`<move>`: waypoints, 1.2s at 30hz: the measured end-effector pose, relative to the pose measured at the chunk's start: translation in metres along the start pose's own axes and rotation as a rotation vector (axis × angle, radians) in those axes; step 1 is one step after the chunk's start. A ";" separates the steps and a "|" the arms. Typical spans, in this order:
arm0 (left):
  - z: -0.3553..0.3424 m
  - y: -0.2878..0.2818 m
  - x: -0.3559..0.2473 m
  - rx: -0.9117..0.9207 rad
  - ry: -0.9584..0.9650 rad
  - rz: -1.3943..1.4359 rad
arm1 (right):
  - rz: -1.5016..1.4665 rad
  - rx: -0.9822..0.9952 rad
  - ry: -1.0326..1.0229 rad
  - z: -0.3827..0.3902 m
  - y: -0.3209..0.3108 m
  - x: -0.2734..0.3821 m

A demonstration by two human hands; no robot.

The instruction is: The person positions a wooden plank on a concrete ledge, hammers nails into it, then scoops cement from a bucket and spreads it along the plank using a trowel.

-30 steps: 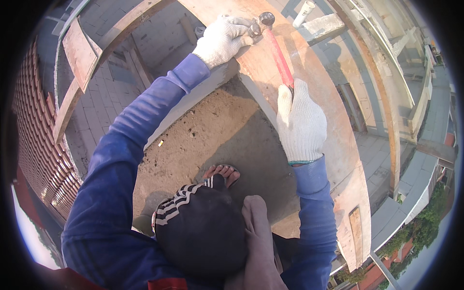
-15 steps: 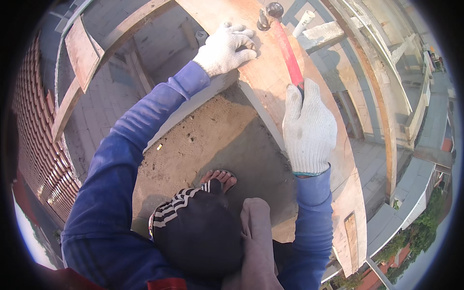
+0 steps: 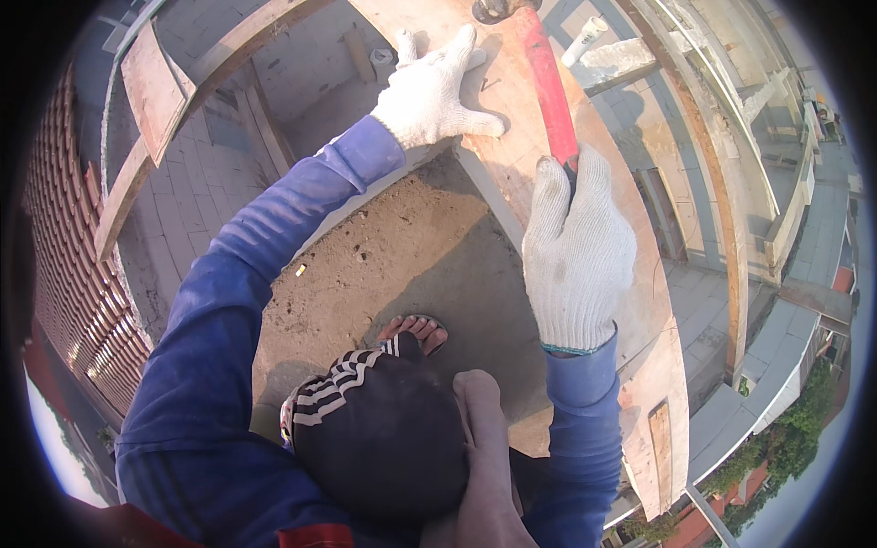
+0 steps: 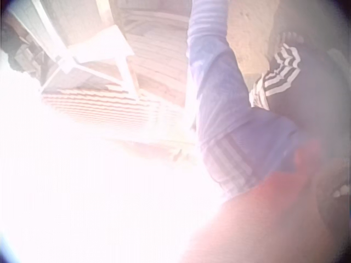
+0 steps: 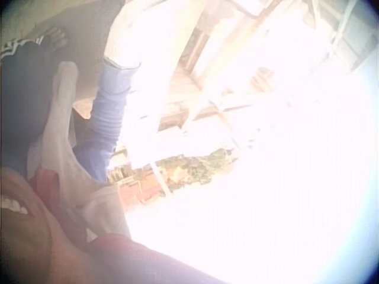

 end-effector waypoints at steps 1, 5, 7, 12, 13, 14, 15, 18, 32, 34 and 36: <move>-0.003 0.000 -0.001 -0.034 0.021 -0.003 | 0.035 -0.023 -0.039 0.001 0.004 -0.004; -0.013 -0.005 -0.008 0.028 0.012 0.093 | 0.181 -0.007 -0.141 -0.005 0.032 -0.042; -0.007 -0.004 -0.002 -0.010 0.030 0.035 | 0.156 0.008 -0.135 -0.007 0.036 -0.037; -0.011 -0.005 -0.007 0.023 0.003 0.119 | 0.303 0.046 -0.199 -0.008 0.051 -0.060; -0.011 -0.007 -0.007 0.046 -0.025 0.099 | 0.275 0.024 -0.183 -0.011 0.046 -0.056; -0.010 -0.009 -0.008 0.039 -0.031 0.098 | 0.246 0.002 -0.166 -0.012 0.039 -0.048; -0.009 -0.010 -0.008 0.033 -0.036 0.098 | 0.218 -0.020 -0.149 -0.013 0.035 -0.043; -0.007 -0.009 -0.008 0.035 -0.027 0.120 | 0.206 -0.052 -0.062 -0.003 0.044 -0.048; -0.019 -0.009 -0.020 0.153 -0.078 0.108 | 0.253 0.356 0.238 0.090 -0.168 -0.145; -0.020 -0.006 -0.019 0.117 -0.041 0.067 | 0.325 0.499 0.449 0.132 -0.206 -0.183; -0.017 -0.001 -0.010 0.115 -0.030 -0.034 | 0.280 0.534 0.576 0.185 -0.238 -0.233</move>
Point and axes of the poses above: each hand's wrist, its own z-axis away from the middle knuckle, its own y-axis out of the palm, x = y × z, the point moved 5 cm from there along -z, towards the middle knuckle, and after that the axes turned 15 degrees about y, right-handed, at the moved point
